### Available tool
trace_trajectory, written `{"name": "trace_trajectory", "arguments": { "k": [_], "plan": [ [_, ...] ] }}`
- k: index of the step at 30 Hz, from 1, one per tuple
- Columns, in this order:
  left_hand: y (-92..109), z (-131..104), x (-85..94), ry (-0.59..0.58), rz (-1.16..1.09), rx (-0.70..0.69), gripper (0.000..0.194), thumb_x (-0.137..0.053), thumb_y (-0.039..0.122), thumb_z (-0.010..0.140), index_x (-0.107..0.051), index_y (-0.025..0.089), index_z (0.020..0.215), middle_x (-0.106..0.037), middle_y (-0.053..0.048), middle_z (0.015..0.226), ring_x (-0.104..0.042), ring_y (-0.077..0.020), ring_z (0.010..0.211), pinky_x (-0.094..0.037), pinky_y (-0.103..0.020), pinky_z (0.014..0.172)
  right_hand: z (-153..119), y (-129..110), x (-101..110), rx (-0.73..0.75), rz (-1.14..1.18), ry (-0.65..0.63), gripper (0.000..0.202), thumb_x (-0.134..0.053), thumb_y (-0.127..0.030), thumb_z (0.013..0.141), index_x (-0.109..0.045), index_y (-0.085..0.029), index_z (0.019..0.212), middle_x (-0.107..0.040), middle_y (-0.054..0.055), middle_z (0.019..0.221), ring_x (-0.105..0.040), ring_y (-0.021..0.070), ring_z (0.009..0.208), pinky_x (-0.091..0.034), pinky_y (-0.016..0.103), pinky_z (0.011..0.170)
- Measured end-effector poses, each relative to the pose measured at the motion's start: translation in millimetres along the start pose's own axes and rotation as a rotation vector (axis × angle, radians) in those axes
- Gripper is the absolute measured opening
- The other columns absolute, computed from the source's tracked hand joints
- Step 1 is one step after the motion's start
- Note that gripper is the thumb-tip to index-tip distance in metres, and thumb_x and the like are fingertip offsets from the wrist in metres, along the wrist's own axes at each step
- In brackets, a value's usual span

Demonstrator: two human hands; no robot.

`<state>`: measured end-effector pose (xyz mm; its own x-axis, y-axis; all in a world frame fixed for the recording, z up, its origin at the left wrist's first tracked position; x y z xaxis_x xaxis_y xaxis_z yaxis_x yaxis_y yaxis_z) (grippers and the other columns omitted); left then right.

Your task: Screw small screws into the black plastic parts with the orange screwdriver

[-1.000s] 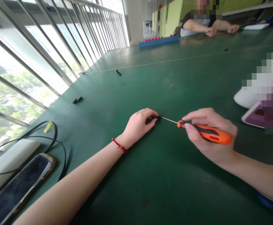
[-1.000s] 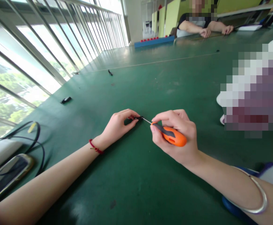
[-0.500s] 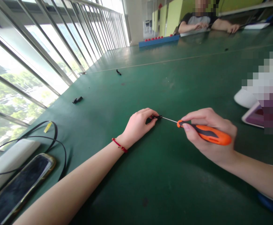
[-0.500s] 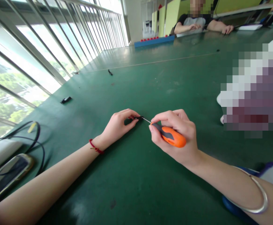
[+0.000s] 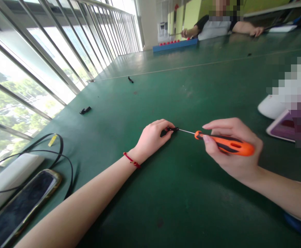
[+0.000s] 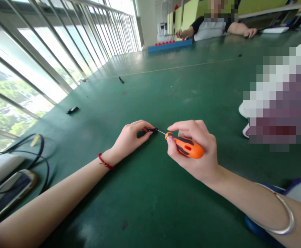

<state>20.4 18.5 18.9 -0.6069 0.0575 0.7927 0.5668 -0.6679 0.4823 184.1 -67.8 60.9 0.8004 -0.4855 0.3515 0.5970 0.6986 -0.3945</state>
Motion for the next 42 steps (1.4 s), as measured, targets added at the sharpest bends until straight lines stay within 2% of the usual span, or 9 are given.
{"name": "trace_trajectory", "arguments": {
  "k": [5,10,16,19,23,29,32,36,42],
  "plan": [
    [-0.9,0.0,-0.6,-0.007,0.001,0.011,0.016,-0.054,0.016,0.086,-0.067,0.017,0.096,-0.070,-0.002,0.096,-0.065,-0.0140,0.085,-0.051,-0.025,0.076,1.8,3.3,0.9,-0.025,0.136,0.063,0.050,-0.069,-0.013,0.067,-0.052,-0.024,0.113,-0.051,-0.002,0.075,-0.050,0.0100,0.057,-0.044,0.028,0.048],
    [-1.5,0.2,-0.1,0.000,-0.004,0.012,0.017,-0.054,0.017,0.087,-0.068,0.017,0.096,-0.071,-0.003,0.096,-0.065,-0.0141,0.086,-0.051,-0.026,0.077,2.5,-4.1,-2.0,0.037,-0.022,-0.073,0.026,-0.067,-0.016,0.075,-0.058,-0.025,0.097,-0.045,-0.009,0.049,-0.043,0.0070,0.042,-0.041,0.029,0.052],
    [-1.3,0.1,-1.0,-0.013,0.002,0.011,0.016,-0.054,0.017,0.086,-0.067,0.017,0.096,-0.070,-0.002,0.097,-0.065,-0.0140,0.086,-0.051,-0.025,0.076,-1.0,3.0,2.1,-0.002,0.097,0.084,0.041,-0.068,-0.012,0.068,-0.058,-0.023,0.105,-0.055,0.001,0.084,-0.055,0.0101,0.061,-0.046,0.028,0.052],
    [-1.2,0.2,-0.7,-0.008,-0.004,0.009,0.016,-0.054,0.016,0.086,-0.067,0.017,0.096,-0.071,-0.002,0.096,-0.065,-0.0139,0.086,-0.051,-0.025,0.076,0.9,4.7,-1.3,-0.036,0.098,0.013,0.044,-0.071,-0.016,0.067,-0.056,-0.025,0.107,-0.050,-0.003,0.068,-0.050,0.0111,0.056,-0.044,0.030,0.052],
    [-1.0,0.5,0.2,0.005,-0.003,0.005,0.016,-0.055,0.017,0.086,-0.068,0.017,0.096,-0.071,-0.003,0.095,-0.065,-0.0139,0.084,-0.051,-0.025,0.076,1.9,-2.5,-2.5,0.033,-0.029,-0.075,0.016,-0.067,-0.018,0.076,-0.059,-0.025,0.088,-0.054,-0.007,0.053,-0.048,0.0086,0.045,-0.043,0.032,0.058],
    [-1.9,0.4,-1.4,-0.007,-0.002,-0.002,0.016,-0.054,0.017,0.087,-0.067,0.018,0.096,-0.071,-0.002,0.097,-0.065,-0.0139,0.086,-0.051,-0.025,0.076,-1.5,3.3,2.1,0.001,0.061,0.076,0.037,-0.069,-0.013,0.069,-0.057,-0.024,0.102,-0.059,0.001,0.088,-0.058,0.0107,0.064,-0.049,0.028,0.057],
    [-2.2,0.2,-1.5,-0.010,-0.001,0.004,0.016,-0.054,0.017,0.087,-0.067,0.018,0.097,-0.071,-0.002,0.097,-0.065,-0.0139,0.086,-0.050,-0.025,0.076,-0.4,5.4,-1.3,-0.039,0.084,0.019,0.039,-0.069,-0.015,0.070,-0.056,-0.024,0.105,-0.053,-0.002,0.074,-0.054,0.0103,0.058,-0.048,0.028,0.053],
    [-1.6,0.1,0.0,0.004,-0.006,0.006,0.016,-0.055,0.016,0.086,-0.068,0.017,0.096,-0.071,-0.003,0.096,-0.065,-0.0138,0.085,-0.051,-0.025,0.076,1.3,-1.8,-3.5,0.000,-0.010,-0.082,0.016,-0.066,-0.015,0.076,-0.059,-0.023,0.088,-0.055,-0.006,0.056,-0.052,0.0073,0.046,-0.043,0.027,0.050],
    [-1.8,0.2,-1.1,-0.013,0.005,0.007,0.016,-0.054,0.016,0.086,-0.067,0.018,0.096,-0.070,-0.002,0.096,-0.065,-0.0136,0.086,-0.051,-0.025,0.076,-1.1,3.1,0.7,-0.010,0.038,0.050,0.035,-0.068,-0.010,0.070,-0.059,-0.024,0.101,-0.061,-0.001,0.081,-0.059,0.0106,0.065,-0.050,0.027,0.058]
  ]
}}
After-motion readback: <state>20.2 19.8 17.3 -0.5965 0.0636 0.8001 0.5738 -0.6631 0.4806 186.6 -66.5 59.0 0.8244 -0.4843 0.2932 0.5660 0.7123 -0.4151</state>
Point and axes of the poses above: each hand's wrist, its own z-axis towards the middle knuckle, its own x-axis out of the back of the hand, y = z × x, the point moved 6 cm from there along z, towards the middle knuckle
